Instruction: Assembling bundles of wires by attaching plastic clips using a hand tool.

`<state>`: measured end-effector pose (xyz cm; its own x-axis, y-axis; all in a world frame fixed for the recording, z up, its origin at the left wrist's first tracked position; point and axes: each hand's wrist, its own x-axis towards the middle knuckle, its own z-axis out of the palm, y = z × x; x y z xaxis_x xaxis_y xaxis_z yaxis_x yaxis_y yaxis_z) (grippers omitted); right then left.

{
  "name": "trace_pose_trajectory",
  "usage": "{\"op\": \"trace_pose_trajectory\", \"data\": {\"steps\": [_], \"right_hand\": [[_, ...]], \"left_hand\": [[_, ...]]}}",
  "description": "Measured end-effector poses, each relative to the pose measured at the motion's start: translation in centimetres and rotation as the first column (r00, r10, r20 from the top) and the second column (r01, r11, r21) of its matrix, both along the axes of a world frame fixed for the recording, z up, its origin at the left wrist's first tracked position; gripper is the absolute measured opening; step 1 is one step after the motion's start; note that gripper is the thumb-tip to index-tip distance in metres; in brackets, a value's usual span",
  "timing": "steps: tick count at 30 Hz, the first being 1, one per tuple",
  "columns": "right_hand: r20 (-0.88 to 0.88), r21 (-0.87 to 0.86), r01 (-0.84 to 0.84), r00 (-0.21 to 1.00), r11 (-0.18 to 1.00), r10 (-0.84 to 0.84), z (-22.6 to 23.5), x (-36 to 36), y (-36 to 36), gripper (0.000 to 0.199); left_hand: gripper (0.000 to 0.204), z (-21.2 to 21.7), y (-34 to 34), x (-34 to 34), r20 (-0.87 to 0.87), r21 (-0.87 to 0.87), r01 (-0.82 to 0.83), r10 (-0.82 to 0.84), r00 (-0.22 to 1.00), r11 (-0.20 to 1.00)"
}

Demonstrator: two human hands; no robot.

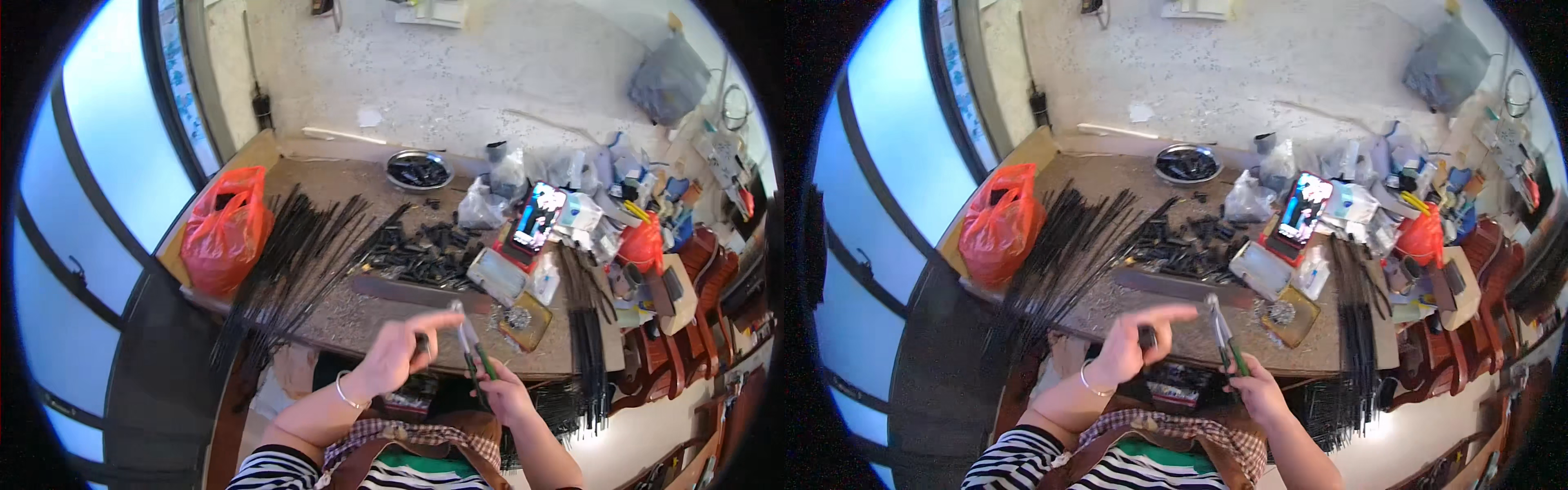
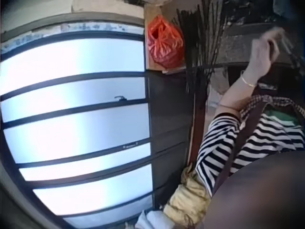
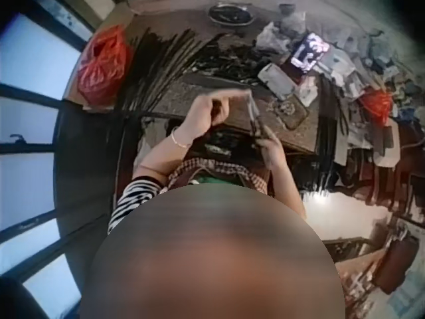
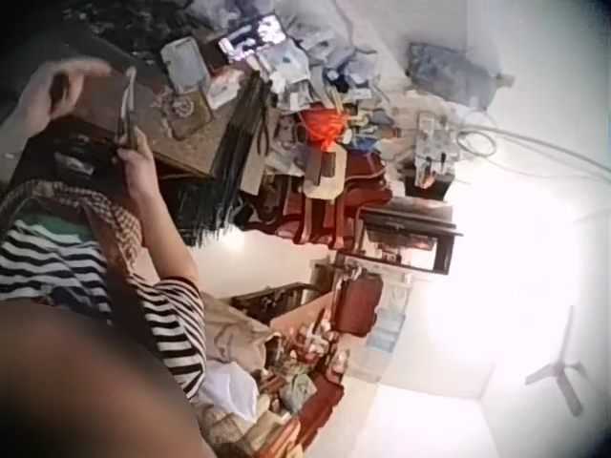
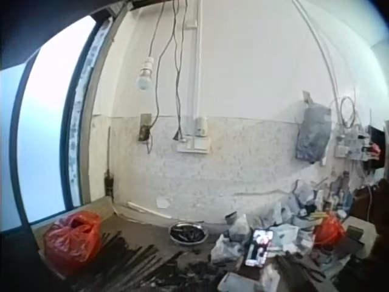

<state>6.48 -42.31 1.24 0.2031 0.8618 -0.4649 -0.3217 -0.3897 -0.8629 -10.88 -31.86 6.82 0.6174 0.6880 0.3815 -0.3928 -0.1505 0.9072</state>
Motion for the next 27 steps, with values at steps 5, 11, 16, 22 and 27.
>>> {"op": "trace_pose_trajectory", "data": {"steps": [5, 11, 16, 22, 27], "right_hand": [[0.895, 0.391, -0.605, 0.425, 0.694, -0.134, 6.1, -1.4, -2.0, 0.02], [0.901, 0.31, -0.668, -0.02, 0.676, -0.433, 8.7, -3.2, -2.5, 0.019], [0.922, 0.362, -0.667, 0.358, 0.652, -0.146, 8.2, -2.7, -2.1, 0.018], [-0.751, 0.368, -0.42, 0.392, 0.83, 0.532, 0.4, -4.6, -3.2, 0.028], [0.464, 0.159, -0.729, 0.651, 0.666, 0.601, 3.2, -6.3, -0.7, 0.025]], "left_hand": [[0.051, 0.7, 0.2, -2.0, 0.018, -0.058, -0.3, 0.301, 0.953, 0.952], [0.044, 0.7, -0.8, -3.0, -0.007, 0.062, -0.431, 0.432, 0.902, 0.9], [0.042, 0.5, -1.2, -4.0, 0.079, -0.013, -0.427, 0.427, 0.901, 0.904], [0.031, 0.9, -1.4, -3.8, 0.143, -0.107, -0.247, 0.26, 0.955, 0.963], [0.022, 1.1, -1.8, -4.3, 0.02, 0.049, -0.4, 0.399, 0.917, 0.915]]}}
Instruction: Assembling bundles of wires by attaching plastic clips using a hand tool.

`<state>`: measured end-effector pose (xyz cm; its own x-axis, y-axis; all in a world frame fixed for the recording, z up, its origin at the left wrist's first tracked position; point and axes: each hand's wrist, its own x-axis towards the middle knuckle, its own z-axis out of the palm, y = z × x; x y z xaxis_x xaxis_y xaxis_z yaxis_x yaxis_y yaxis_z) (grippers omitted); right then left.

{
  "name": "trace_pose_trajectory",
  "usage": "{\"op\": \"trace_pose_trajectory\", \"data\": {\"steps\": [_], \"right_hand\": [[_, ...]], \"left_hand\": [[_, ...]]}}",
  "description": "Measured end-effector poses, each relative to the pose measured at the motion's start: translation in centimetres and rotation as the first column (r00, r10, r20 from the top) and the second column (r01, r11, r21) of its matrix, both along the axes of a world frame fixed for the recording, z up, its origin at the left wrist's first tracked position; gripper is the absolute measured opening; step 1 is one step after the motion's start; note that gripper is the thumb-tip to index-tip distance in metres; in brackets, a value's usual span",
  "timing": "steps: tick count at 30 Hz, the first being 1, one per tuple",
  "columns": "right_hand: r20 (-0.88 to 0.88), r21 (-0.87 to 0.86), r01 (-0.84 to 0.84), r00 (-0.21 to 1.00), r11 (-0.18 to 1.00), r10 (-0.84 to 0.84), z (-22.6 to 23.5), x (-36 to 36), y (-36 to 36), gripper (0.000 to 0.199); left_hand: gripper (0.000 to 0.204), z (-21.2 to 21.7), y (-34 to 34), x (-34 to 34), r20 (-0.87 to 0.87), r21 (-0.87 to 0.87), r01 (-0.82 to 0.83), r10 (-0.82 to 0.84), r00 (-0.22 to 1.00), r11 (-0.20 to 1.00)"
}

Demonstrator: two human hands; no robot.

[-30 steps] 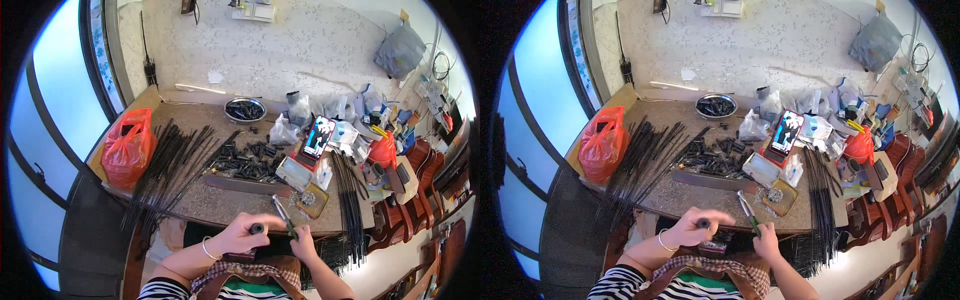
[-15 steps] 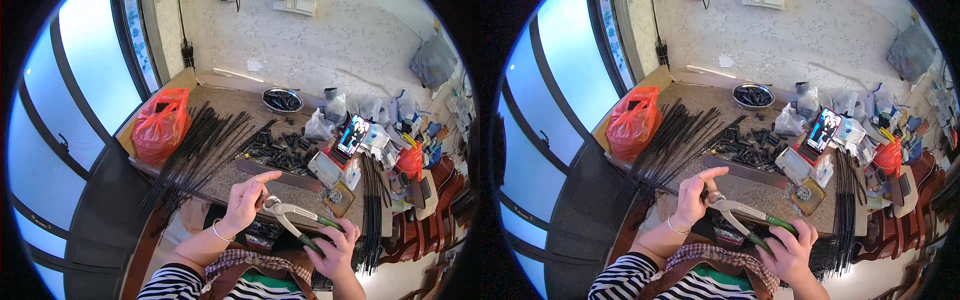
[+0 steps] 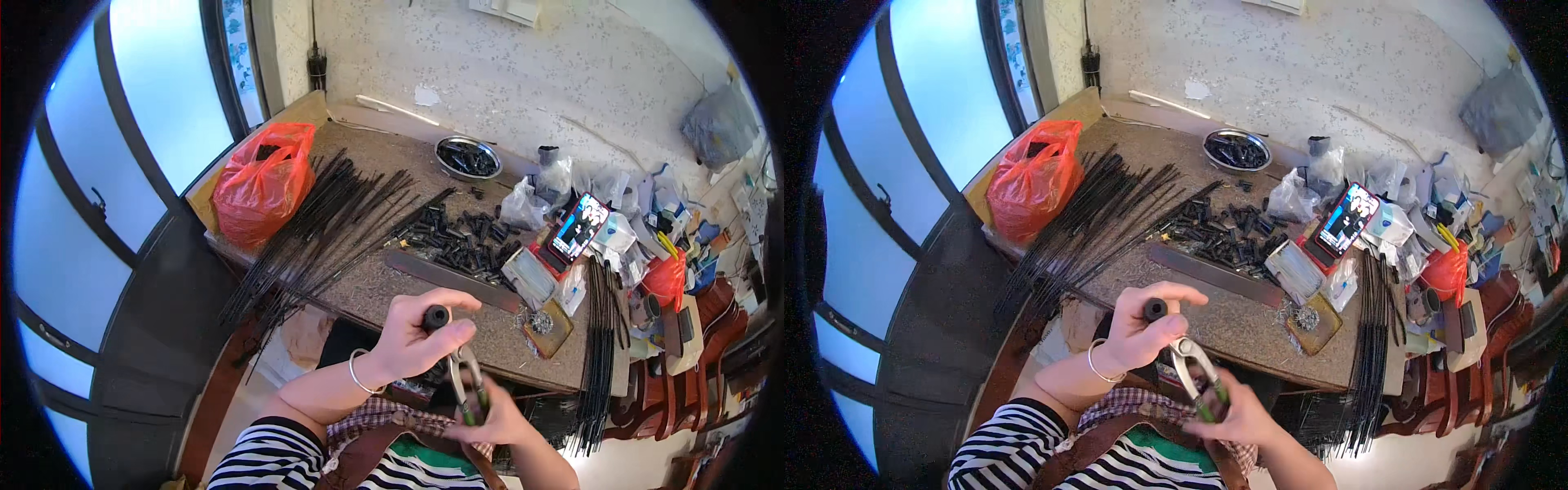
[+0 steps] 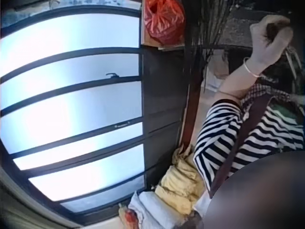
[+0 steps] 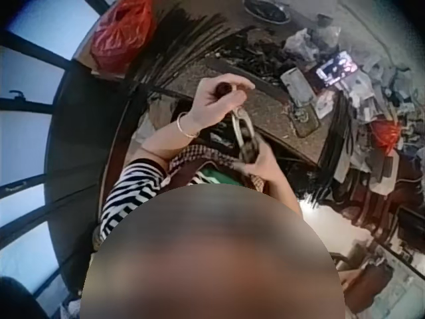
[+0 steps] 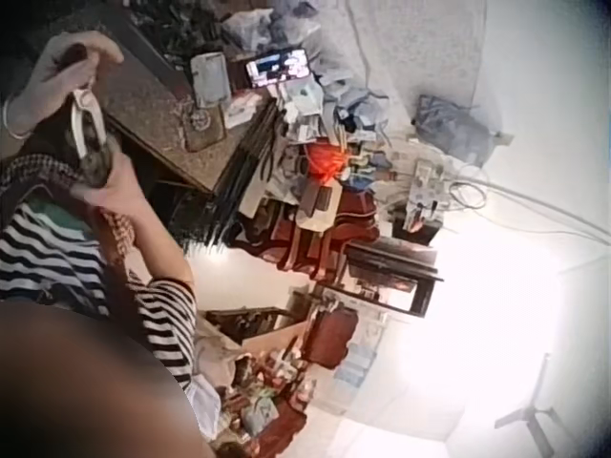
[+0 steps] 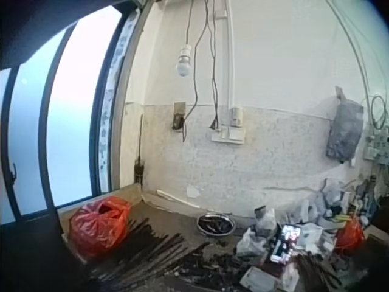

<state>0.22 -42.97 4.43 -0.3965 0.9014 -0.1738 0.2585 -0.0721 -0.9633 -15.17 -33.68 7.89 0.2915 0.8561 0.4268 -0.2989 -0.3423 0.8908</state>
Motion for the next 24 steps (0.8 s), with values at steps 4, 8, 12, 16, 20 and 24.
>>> {"op": "trace_pose_trajectory", "data": {"steps": [4, 8, 12, 16, 20, 24], "right_hand": [[0.362, 0.889, -0.012, 0.629, 0.457, -0.688, 1.8, -1.0, 1.0, 0.045], [0.049, -0.129, 0.127, 0.991, 0.984, -0.121, 1.3, -1.7, -3.0, 0.023], [-0.347, -0.304, -0.199, 0.934, 0.932, 0.087, -1.0, -2.4, -1.7, 0.032], [0.401, 0.626, 0.227, 0.727, 0.746, -0.558, -1.5, -1.2, -0.5, 0.052], [0.577, 0.574, -0.105, 0.755, 0.812, -0.31, 2.5, -0.9, -1.0, 0.027], [-0.388, -0.362, -0.111, 0.921, 0.925, -0.041, -0.7, -0.6, -1.0, 0.015]], "left_hand": [[0.022, -0.4, -0.5, -2.3, -0.033, 0.009, -0.058, 0.059, 0.998, 0.998], [0.017, -0.9, -1.0, -2.8, 0.077, -0.004, 0.004, -0.003, 0.997, 1.0], [0.024, -1.3, -0.8, -2.9, 0.112, -0.003, 0.146, -0.144, 0.983, 0.989], [0.056, -2.0, 0.3, -3.0, -0.099, 0.162, -0.008, 0.025, 0.995, 0.987], [0.06, -2.2, 1.0, -3.2, -0.076, 0.109, 0.05, -0.041, 0.996, 0.993], [0.056, -2.3, 1.6, -2.3, -0.05, 0.17, 0.165, -0.159, 0.986, 0.972]]}}
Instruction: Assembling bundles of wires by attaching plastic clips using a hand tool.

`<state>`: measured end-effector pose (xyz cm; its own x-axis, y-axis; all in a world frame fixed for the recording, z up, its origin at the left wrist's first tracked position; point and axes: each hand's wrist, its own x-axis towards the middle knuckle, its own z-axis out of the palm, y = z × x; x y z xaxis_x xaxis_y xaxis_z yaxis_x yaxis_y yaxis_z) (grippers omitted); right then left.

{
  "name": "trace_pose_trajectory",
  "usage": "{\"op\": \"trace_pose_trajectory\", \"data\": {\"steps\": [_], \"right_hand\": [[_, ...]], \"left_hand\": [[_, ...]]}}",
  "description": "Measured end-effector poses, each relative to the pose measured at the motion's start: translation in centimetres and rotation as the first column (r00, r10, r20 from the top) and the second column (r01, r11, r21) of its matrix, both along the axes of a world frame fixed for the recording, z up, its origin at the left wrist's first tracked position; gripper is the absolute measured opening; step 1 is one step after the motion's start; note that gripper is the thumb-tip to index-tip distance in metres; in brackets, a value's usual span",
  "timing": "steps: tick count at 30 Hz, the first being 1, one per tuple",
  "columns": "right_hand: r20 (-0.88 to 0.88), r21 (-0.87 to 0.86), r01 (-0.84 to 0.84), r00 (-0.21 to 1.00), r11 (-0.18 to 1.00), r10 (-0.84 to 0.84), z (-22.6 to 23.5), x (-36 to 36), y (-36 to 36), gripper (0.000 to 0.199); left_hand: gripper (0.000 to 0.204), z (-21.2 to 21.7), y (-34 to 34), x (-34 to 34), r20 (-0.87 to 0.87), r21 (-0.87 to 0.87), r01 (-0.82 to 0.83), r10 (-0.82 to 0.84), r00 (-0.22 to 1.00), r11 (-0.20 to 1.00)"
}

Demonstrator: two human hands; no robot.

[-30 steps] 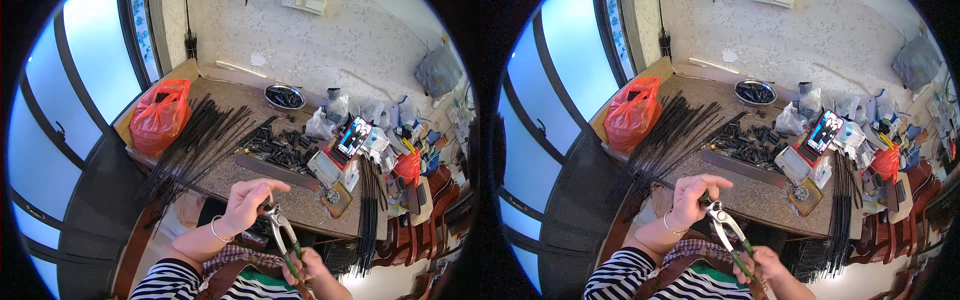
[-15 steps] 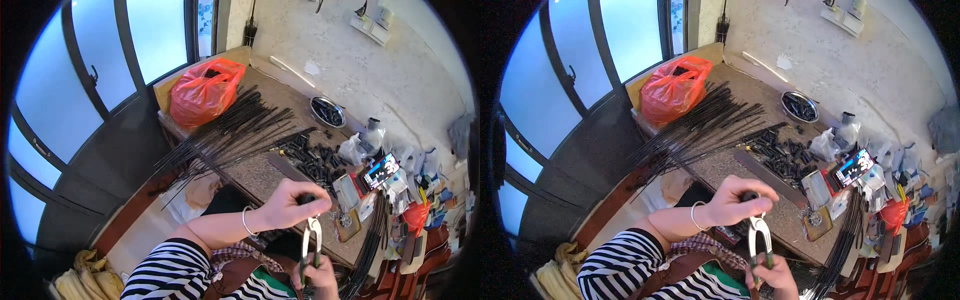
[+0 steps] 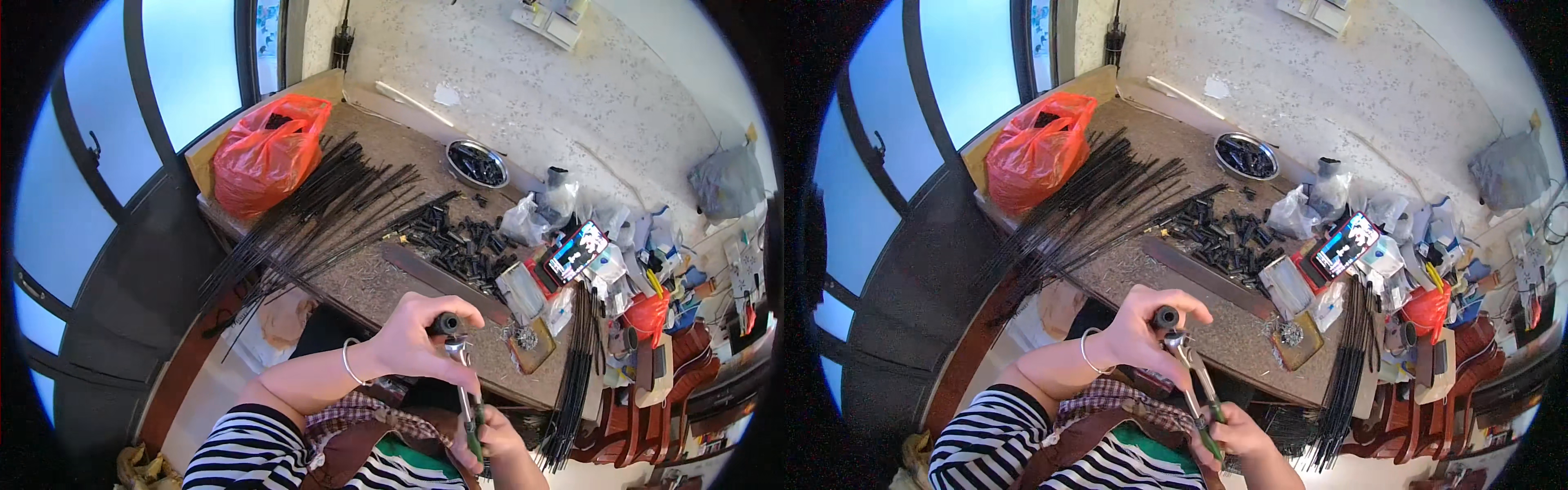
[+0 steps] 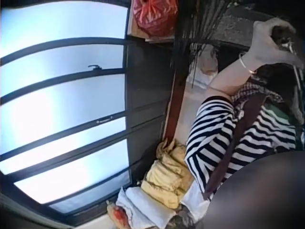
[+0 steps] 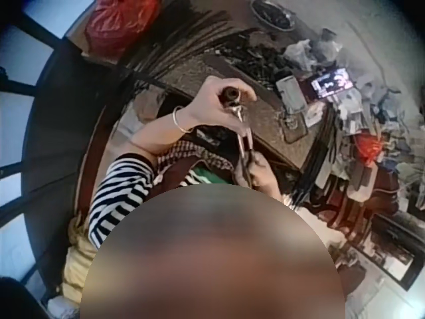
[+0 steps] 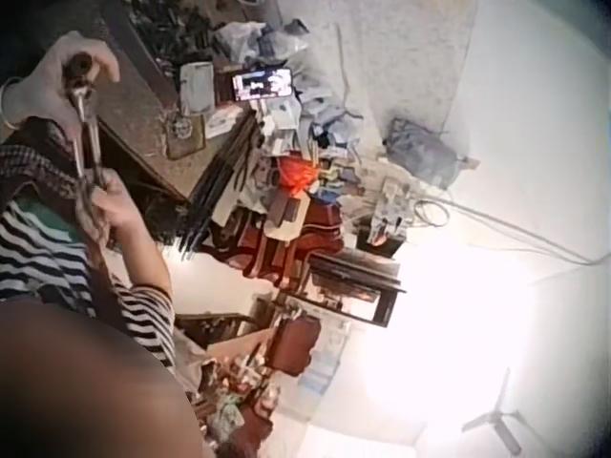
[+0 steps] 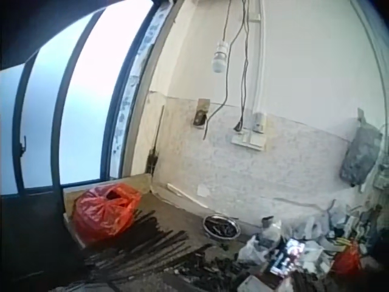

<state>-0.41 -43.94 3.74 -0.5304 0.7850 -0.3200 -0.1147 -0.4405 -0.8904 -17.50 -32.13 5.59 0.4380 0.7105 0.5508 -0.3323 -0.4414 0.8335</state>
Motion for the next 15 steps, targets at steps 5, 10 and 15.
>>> {"op": "trace_pose_trajectory", "data": {"steps": [5, 10, 15], "right_hand": [[0.42, 0.308, 0.05, 0.889, 0.95, -0.183, 0.6, -1.1, 1.5, 0.033], [0.514, 0.845, -0.308, 0.245, 0.436, -0.822, 0.1, 0.1, 1.0, 0.036], [0.318, 0.218, 0.01, 0.945, 0.976, -0.081, 0.1, 0.3, 0.2, 0.037]], "left_hand": [[0.049, -0.4, -0.1, 0.6, -0.053, 0.006, -0.085, 0.086, 0.995, 0.996], [0.048, 0.0, 0.3, 0.3, -0.043, -0.088, 0.028, -0.031, 0.999, 0.996], [0.042, -0.1, -0.1, 2.0, -0.066, -0.088, -0.06, 0.054, 0.996, 0.994]]}}
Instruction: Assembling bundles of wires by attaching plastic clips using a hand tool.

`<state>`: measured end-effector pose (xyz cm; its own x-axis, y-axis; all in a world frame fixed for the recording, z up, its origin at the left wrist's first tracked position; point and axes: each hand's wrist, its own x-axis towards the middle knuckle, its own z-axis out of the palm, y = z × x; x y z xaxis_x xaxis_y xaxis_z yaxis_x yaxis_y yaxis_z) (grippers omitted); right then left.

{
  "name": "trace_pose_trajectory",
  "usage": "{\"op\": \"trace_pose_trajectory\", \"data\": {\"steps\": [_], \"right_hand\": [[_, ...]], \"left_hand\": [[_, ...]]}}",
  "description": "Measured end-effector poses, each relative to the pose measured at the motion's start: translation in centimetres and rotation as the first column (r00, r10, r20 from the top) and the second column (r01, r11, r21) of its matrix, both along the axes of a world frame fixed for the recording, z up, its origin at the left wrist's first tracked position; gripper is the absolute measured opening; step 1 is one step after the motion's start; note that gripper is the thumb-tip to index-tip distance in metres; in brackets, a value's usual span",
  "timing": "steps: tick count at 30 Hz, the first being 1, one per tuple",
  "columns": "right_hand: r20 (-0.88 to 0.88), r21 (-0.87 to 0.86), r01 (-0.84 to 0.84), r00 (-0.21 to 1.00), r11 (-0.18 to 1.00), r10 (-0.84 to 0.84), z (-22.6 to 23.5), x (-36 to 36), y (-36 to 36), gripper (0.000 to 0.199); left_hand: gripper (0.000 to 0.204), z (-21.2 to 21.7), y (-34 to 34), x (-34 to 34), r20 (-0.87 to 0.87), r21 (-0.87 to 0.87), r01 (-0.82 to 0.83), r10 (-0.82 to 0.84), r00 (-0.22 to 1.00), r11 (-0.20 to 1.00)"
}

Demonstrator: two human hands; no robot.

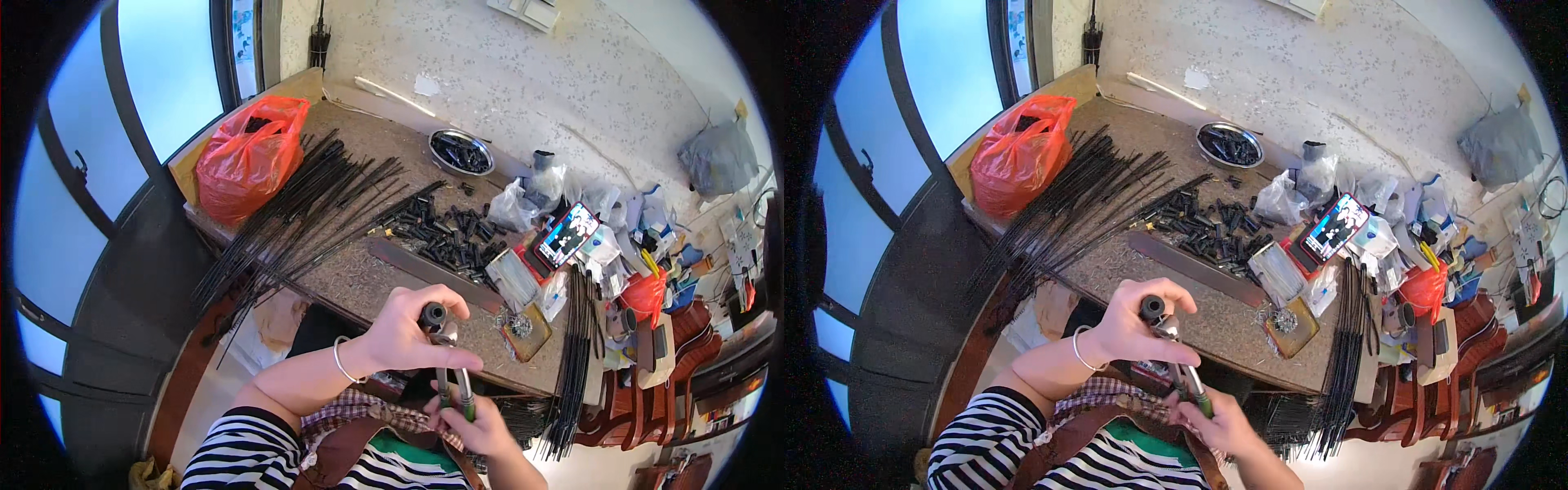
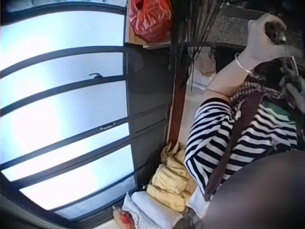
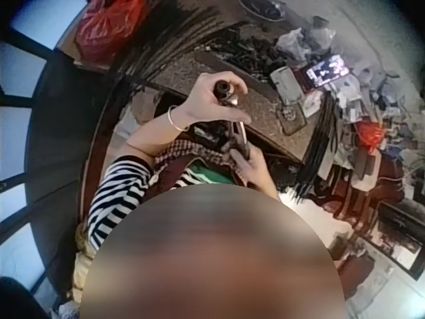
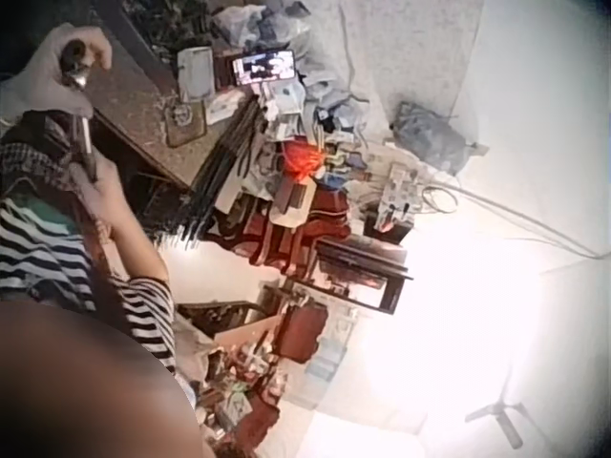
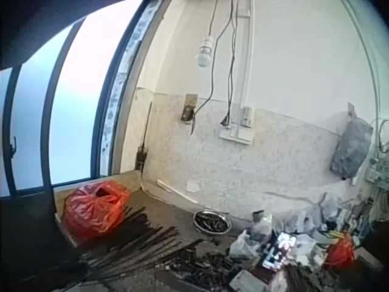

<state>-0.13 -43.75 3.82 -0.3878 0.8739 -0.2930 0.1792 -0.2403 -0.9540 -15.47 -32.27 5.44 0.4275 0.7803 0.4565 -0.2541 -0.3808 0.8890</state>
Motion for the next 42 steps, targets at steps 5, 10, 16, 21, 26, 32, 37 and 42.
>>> {"op": "trace_pose_trajectory", "data": {"steps": [5, 10, 16, 21, 26, 32, 37, 42], "right_hand": [[-0.409, -0.262, -0.141, 0.912, 0.955, 0.023, 1.7, 2.0, 1.2, 0.049], [-0.25, -0.158, -0.009, 0.968, 0.987, -0.031, 0.3, 2.1, 0.5, 0.032], [-0.376, -0.242, 0.146, 0.897, 0.959, -0.231, -2.8, 4.3, 1.3, 0.008], [0.226, 0.356, 0.492, 0.78, 0.794, -0.584, -4.2, 12.4, 5.9, 0.017], [0.565, 0.633, 0.415, 0.329, 0.654, -0.756, -6.2, 21.0, 10.0, 0.015], [0.659, 0.681, 0.097, 0.35, 0.726, -0.665, -6.4, 20.9, 11.6, 0.026], [0.668, 0.652, 0.166, 0.334, 0.74, -0.664, -6.5, 21.2, 11.6, 0.026], [0.537, 0.721, 0.326, 0.296, 0.612, -0.79, -5.8, 20.7, 11.2, 0.022]], "left_hand": [[0.033, -0.3, 0.0, 1.0, -0.037, 0.044, -0.084, 0.085, 0.996, 0.996], [0.024, -0.5, 0.5, 3.0, -0.048, -0.039, -0.071, 0.069, 0.996, 0.997], [0.019, -1.8, 1.6, 8.3, -0.143, -0.059, -0.18, 0.17, 0.975, 0.982], [0.039, -2.9, 3.0, 11.4, -0.024, -0.132, -0.066, 0.063, 0.998, 0.989], [0.041, -3.5, 3.4, 12.6, 0.032, -0.136, 0.07, -0.066, 0.997, 0.988], [0.044, -3.5, 4.5, 12.8, -0.013, -0.099, 0.063, -0.065, 0.998, 0.993], [0.038, -3.2, 4.5, 12.7, -0.051, -0.113, 0.06, -0.066, 0.996, 0.992], [0.033, -2.7, 3.3, 11.5, -0.075, -0.109, 0.117, -0.126, 0.989, 0.987]]}}
